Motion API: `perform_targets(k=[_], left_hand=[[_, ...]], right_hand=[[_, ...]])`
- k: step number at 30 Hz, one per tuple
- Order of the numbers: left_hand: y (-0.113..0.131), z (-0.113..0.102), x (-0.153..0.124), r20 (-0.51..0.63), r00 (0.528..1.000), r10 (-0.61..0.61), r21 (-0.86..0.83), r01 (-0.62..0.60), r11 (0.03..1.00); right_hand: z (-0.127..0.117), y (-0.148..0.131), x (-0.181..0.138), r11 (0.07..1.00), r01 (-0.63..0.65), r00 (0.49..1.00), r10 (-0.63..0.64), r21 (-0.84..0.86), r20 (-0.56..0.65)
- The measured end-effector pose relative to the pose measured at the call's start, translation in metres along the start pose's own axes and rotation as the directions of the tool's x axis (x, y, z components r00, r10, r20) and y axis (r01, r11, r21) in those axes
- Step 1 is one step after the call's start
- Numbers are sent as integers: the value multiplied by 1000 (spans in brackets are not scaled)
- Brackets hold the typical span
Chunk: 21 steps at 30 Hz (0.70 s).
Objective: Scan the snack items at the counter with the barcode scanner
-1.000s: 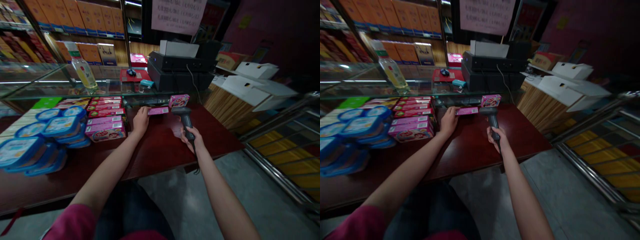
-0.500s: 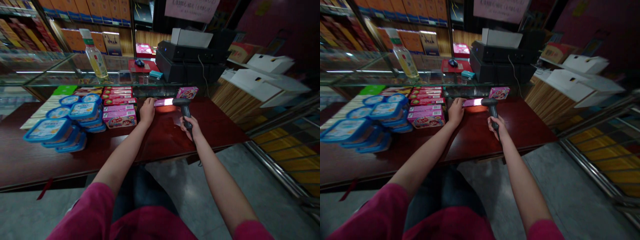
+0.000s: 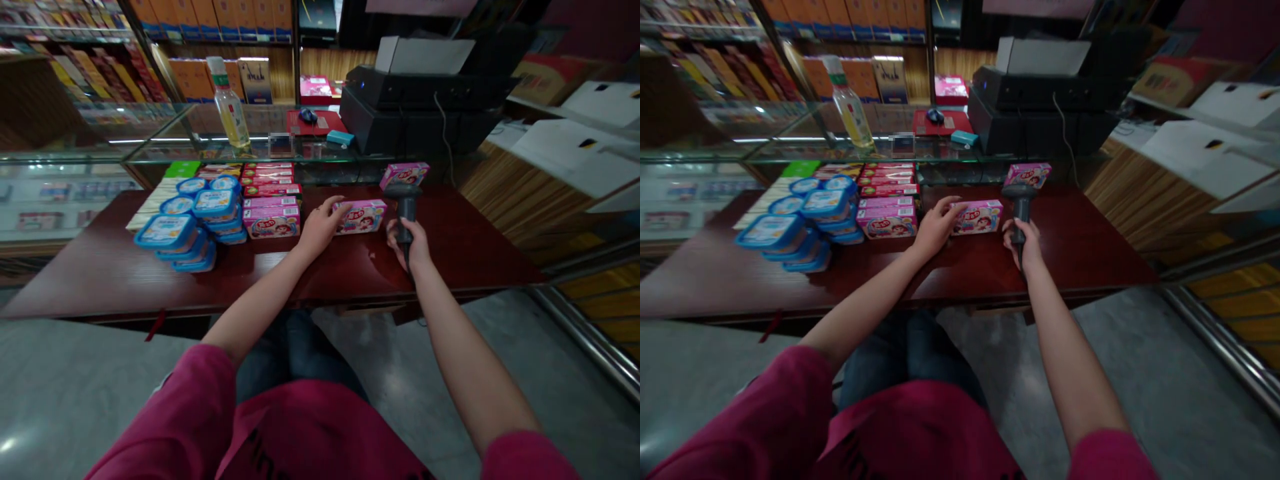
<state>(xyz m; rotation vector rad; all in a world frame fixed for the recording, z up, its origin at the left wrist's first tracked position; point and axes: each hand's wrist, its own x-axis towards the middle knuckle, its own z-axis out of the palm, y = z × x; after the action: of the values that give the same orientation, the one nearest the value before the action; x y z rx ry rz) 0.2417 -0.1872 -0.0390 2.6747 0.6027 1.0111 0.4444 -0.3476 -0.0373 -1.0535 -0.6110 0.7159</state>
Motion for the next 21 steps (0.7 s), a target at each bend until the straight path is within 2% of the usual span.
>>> perform_targets(k=[3, 6, 10, 13, 17, 21], left_hand=[[1, -28, -31, 65, 998, 20, -54, -16, 998], [-6, -63, -63, 84, 996, 6, -60, -1, 998], [-20, -111, -102, 94, 995, -15, 95, 6, 995], [-27, -138, -123, 94, 993, -66, 233, 43, 972], [-33, -155, -133, 48, 986, -163, 317, 140, 938], [-43, -158, -133, -11, 968, -250, 322, 240, 916]], right_hand=[[15, 9, -1, 1000, 2, 1000, -2, 11, -15], [42, 20, -9, 999, -38, 999, 37, 36, 34], [90, 36, -28, 997, -40, 994, 33, 66, 100], [120, 45, -40, 996, -50, 984, 37, 73, 173], [140, 53, -45, 995, -64, 981, 49, 74, 189], [133, 54, -37, 997, -45, 993, 38, 59, 113]])
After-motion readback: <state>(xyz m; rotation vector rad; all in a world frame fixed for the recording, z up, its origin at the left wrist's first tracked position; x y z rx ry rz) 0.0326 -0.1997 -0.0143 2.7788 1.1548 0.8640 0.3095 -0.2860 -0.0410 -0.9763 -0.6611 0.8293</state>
